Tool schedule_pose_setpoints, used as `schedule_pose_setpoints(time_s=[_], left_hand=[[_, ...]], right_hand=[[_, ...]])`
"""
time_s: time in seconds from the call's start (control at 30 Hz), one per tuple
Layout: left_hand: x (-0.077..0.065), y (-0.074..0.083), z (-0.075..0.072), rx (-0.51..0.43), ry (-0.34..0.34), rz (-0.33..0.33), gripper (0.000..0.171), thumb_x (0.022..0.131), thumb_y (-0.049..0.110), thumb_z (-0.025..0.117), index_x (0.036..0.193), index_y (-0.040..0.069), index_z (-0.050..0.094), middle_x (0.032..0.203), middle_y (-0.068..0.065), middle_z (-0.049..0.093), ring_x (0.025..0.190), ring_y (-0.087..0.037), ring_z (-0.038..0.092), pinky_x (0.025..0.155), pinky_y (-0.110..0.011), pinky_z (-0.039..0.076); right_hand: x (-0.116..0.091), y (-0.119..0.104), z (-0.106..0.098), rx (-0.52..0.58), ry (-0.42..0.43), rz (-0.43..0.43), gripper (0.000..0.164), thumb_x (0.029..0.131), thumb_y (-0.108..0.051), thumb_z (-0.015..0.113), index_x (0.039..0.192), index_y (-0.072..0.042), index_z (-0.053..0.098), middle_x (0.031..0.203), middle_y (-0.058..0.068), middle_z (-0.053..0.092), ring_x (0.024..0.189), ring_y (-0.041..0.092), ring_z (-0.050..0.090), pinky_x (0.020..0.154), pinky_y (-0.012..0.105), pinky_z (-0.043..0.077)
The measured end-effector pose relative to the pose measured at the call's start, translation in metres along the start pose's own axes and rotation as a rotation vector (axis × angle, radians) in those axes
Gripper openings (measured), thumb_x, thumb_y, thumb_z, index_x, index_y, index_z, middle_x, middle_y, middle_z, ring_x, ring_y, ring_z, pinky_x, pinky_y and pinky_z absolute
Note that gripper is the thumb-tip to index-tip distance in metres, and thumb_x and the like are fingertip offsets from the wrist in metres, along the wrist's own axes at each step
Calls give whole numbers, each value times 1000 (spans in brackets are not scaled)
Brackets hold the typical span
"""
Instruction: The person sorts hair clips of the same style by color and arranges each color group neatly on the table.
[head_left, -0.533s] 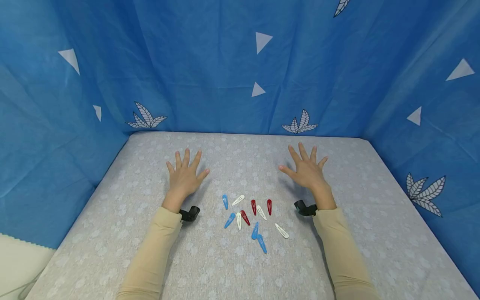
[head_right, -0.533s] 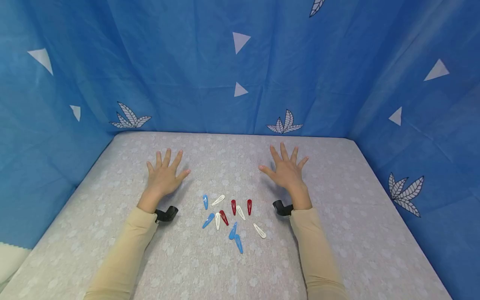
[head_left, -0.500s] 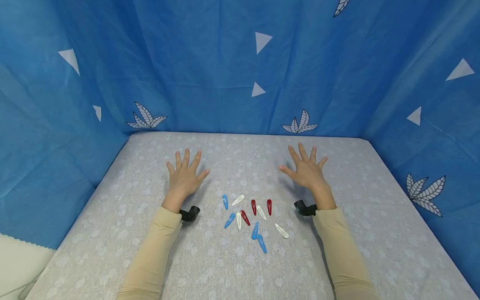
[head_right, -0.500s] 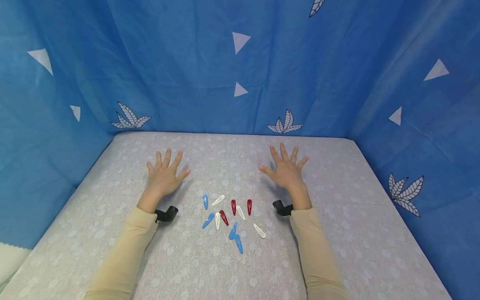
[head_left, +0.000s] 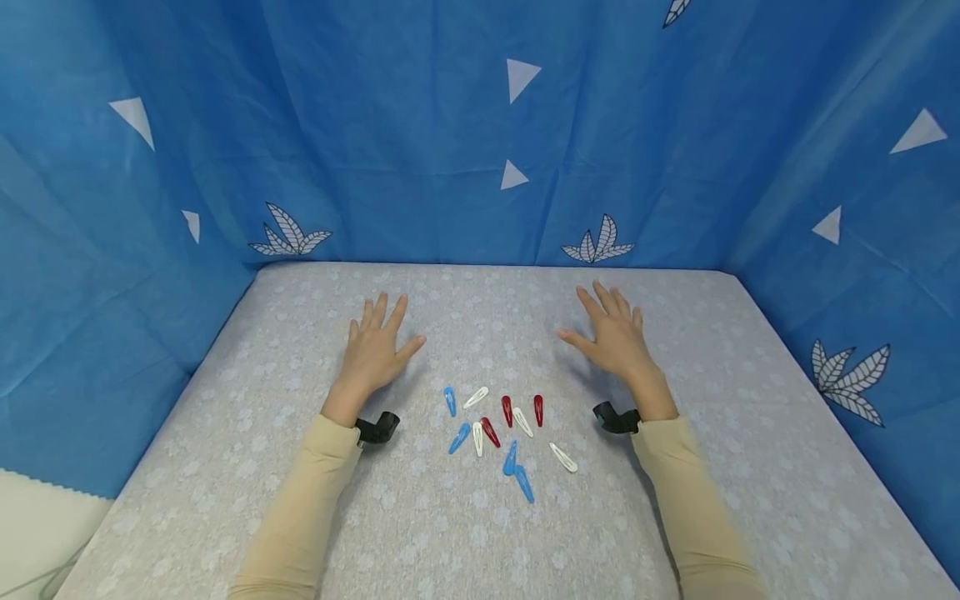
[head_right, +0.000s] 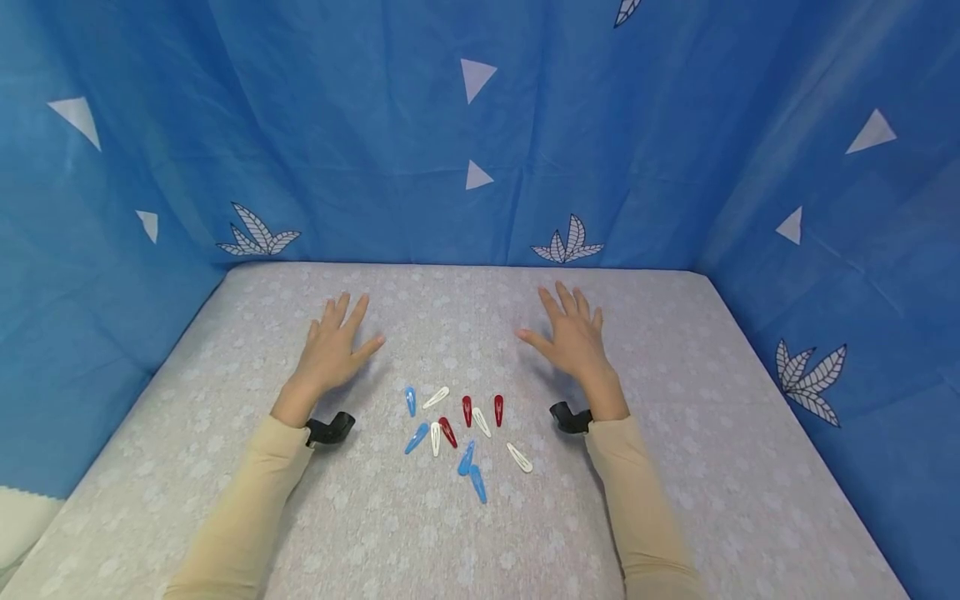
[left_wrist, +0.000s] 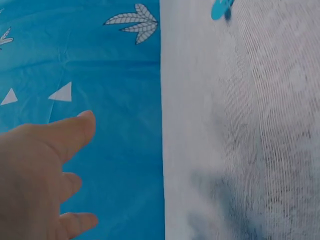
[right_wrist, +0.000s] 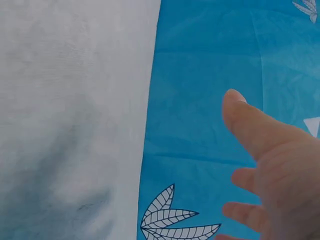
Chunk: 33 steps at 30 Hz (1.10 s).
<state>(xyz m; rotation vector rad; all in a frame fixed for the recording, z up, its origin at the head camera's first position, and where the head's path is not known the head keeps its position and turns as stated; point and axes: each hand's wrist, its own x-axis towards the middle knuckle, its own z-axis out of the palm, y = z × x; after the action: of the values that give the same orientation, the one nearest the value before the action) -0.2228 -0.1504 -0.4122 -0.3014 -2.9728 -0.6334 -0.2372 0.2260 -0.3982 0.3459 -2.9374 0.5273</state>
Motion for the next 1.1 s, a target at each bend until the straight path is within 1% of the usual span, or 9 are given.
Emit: schedule_pose_setpoints(time_s=[0.1, 0.17, 0.33, 0.43, 0.5, 0.67, 0.87, 0.97, 1.1], left_hand=[[-2, 4, 1, -43, 34, 47, 79, 96, 45, 57, 157, 9, 21, 161, -24, 15, 148, -47, 10, 115, -69, 17], [-5, 7, 2, -55, 63, 75, 79, 94, 43, 61, 155, 5, 26, 159, -25, 22, 146, -47, 19, 113, -68, 24], [-16, 22, 8, -67, 112, 134, 76, 90, 41, 67, 147, -1, 40, 149, -25, 41, 137, -44, 38, 106, -63, 36], [-24, 29, 11, -73, 129, 168, 73, 88, 39, 71, 143, -2, 47, 143, -23, 48, 133, -41, 44, 103, -60, 41], [-30, 32, 13, -77, 138, 189, 70, 86, 38, 72, 140, -2, 50, 140, -22, 52, 130, -40, 47, 102, -58, 43], [-42, 36, 16, -87, 126, 214, 68, 83, 35, 76, 136, -1, 55, 135, -20, 56, 125, -38, 51, 101, -55, 45], [-55, 35, 22, -91, 96, 219, 68, 80, 34, 80, 133, -2, 58, 131, -19, 58, 121, -36, 54, 99, -54, 47], [-60, 34, 26, -109, 75, 220, 67, 79, 33, 81, 132, -2, 59, 131, -18, 58, 121, -36, 54, 98, -54, 48], [-67, 32, 29, -142, 43, 239, 67, 77, 32, 82, 131, -1, 60, 131, -15, 59, 121, -34, 54, 99, -53, 48]], right_hand=[[-6, 1, 2, 4, 54, -55, 82, 88, -50, 67, 152, -10, 35, 157, 20, 28, 140, 48, 26, 103, 75, 24], [-11, 1, 4, 19, 80, -94, 78, 87, -46, 70, 149, -8, 40, 153, 21, 35, 135, 47, 34, 99, 71, 30], [-26, 1, 10, 95, 143, -185, 69, 84, -34, 76, 140, -2, 51, 139, 22, 50, 125, 43, 45, 93, 64, 35], [-34, 0, 12, 140, 160, -229, 66, 81, -30, 79, 136, -1, 56, 134, 21, 55, 121, 41, 48, 92, 60, 36], [-39, -2, 13, 165, 156, -247, 65, 80, -28, 80, 134, -1, 57, 133, 20, 56, 119, 38, 49, 92, 59, 37], [-47, -8, 16, 202, 135, -279, 64, 79, -27, 82, 133, -1, 59, 129, 18, 59, 115, 35, 52, 93, 58, 40], [-53, -24, 22, 193, 87, -313, 63, 80, -31, 81, 133, -5, 60, 126, 13, 61, 113, 31, 54, 87, 51, 43], [-56, -33, 25, 187, 73, -345, 61, 80, -32, 81, 131, -6, 62, 123, 11, 62, 112, 29, 54, 85, 48, 43], [-61, -45, 29, 203, 70, -407, 58, 78, -32, 82, 127, -6, 65, 117, 8, 64, 108, 26, 55, 84, 46, 43]])
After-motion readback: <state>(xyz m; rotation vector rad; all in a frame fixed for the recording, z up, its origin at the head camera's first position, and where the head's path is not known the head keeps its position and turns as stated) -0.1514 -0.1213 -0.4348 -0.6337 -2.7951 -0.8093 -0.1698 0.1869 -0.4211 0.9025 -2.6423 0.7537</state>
